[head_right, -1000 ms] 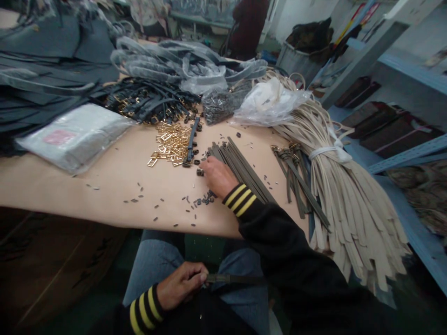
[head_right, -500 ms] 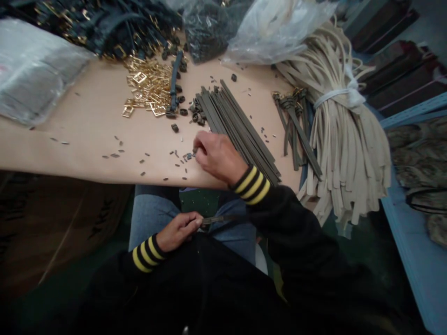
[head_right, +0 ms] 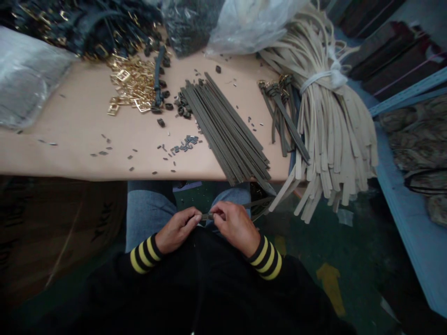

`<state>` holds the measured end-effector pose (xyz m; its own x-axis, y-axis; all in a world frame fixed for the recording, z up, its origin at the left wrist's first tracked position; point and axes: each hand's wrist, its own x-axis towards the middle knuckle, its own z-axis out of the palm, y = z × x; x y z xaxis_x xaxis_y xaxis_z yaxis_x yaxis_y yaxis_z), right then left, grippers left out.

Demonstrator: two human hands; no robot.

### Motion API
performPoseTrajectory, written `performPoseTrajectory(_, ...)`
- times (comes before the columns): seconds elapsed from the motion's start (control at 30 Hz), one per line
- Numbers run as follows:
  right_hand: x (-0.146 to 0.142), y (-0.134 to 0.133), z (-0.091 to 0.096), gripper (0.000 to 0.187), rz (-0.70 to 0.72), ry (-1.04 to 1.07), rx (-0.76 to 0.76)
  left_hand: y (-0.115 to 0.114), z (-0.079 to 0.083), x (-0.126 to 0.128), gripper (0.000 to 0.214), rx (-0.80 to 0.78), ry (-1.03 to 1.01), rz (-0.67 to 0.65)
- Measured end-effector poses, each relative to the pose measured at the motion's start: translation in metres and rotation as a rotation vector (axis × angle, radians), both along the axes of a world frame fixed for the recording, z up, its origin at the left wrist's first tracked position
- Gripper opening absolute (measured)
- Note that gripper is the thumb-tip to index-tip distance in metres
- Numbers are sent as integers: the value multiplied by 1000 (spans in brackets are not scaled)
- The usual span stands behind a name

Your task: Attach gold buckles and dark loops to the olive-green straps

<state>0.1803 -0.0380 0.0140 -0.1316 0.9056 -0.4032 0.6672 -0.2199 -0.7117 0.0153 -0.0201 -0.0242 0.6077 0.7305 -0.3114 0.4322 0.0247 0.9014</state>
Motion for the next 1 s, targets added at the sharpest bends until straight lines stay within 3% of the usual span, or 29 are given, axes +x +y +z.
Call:
performPoseTrajectory(0.5, -9, -3, 3, 10, 10, 99, -68, -4, -5, -3, 25, -22, -25, 27)
performPoseTrajectory(0.6, -11, -2, 2, 2, -11, 119, -110, -4, -7, -4, 25, -24, -37, 5)
performPoseTrajectory(0.73, -14, 2, 2, 6, 30, 72, -137, -3, -8, -5, 26, -16, -37, -29)
performPoseTrajectory(0.83, -14, 4, 8, 6, 132, -64, -68, -3, -7, -5, 27, -4, -41, -53)
performPoseTrajectory(1.0, -11, 5, 13, 3, 290, -224, 192, 0, -6, -6, 28, -3, -87, -124)
